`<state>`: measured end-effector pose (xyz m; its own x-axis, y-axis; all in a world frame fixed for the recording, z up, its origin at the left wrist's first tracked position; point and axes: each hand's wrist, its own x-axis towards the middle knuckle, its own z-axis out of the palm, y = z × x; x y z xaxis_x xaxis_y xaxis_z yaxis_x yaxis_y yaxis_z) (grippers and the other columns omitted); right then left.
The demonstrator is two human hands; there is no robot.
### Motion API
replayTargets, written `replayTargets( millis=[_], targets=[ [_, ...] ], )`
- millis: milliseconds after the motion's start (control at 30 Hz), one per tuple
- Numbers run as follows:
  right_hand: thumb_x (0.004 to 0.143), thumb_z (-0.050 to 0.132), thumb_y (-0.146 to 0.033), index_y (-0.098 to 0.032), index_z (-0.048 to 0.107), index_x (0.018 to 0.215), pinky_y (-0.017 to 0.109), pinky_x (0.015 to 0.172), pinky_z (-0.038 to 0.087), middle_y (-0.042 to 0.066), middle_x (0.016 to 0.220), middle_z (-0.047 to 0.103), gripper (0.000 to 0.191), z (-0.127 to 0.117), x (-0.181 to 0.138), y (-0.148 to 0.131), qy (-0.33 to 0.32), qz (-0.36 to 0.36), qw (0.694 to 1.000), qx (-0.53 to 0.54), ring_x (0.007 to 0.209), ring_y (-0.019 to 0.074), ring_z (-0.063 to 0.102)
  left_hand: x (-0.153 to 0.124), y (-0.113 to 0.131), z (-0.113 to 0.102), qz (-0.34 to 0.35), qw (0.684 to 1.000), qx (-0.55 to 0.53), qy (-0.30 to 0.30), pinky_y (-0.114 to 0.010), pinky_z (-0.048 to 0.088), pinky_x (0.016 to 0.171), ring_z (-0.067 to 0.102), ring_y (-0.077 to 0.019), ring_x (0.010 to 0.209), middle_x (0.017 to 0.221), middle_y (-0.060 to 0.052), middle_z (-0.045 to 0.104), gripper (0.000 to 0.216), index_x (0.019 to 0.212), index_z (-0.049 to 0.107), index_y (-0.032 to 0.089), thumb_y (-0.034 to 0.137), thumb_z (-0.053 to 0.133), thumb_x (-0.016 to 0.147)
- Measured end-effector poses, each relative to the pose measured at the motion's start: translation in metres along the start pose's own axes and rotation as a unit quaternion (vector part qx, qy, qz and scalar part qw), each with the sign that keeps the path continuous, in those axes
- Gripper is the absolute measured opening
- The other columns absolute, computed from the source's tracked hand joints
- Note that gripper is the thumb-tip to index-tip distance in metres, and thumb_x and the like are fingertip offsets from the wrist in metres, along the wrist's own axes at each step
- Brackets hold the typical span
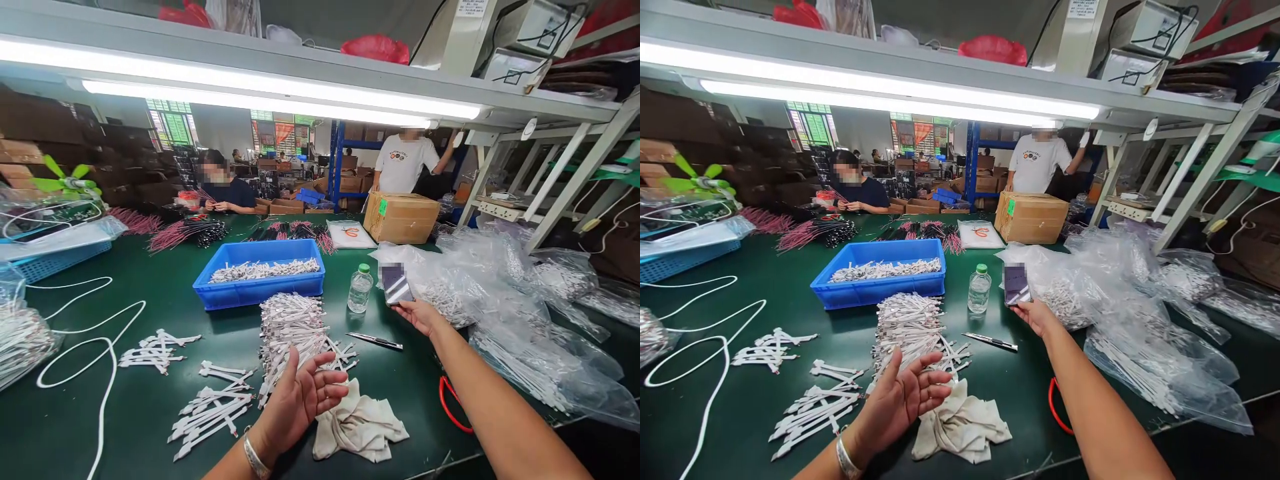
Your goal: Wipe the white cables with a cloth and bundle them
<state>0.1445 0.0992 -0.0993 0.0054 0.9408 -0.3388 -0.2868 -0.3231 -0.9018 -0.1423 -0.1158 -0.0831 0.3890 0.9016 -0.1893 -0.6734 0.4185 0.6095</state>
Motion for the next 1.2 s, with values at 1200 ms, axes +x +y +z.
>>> replayTargets(
  millis=[1200],
  targets=[
    [0.07,0.074,-0.038,-0.019,0.068,0.091,0.026,0.071,0.049,0.005,0.086,0.067,0.029,0.04,-0.157,0.045,-0.166,-0.111,0.95,-0.241,0.08,0.0198,0.062,0.001,-0.01,-0.001,0.084,0.99,0.083,0.078,-0.036,0.044,0.08,0.067,-0.0237,0.079,0.086,-0.014,0.068,0.071,0.096,0.061,0.011,0.069,0.022,0.086]
  ],
)
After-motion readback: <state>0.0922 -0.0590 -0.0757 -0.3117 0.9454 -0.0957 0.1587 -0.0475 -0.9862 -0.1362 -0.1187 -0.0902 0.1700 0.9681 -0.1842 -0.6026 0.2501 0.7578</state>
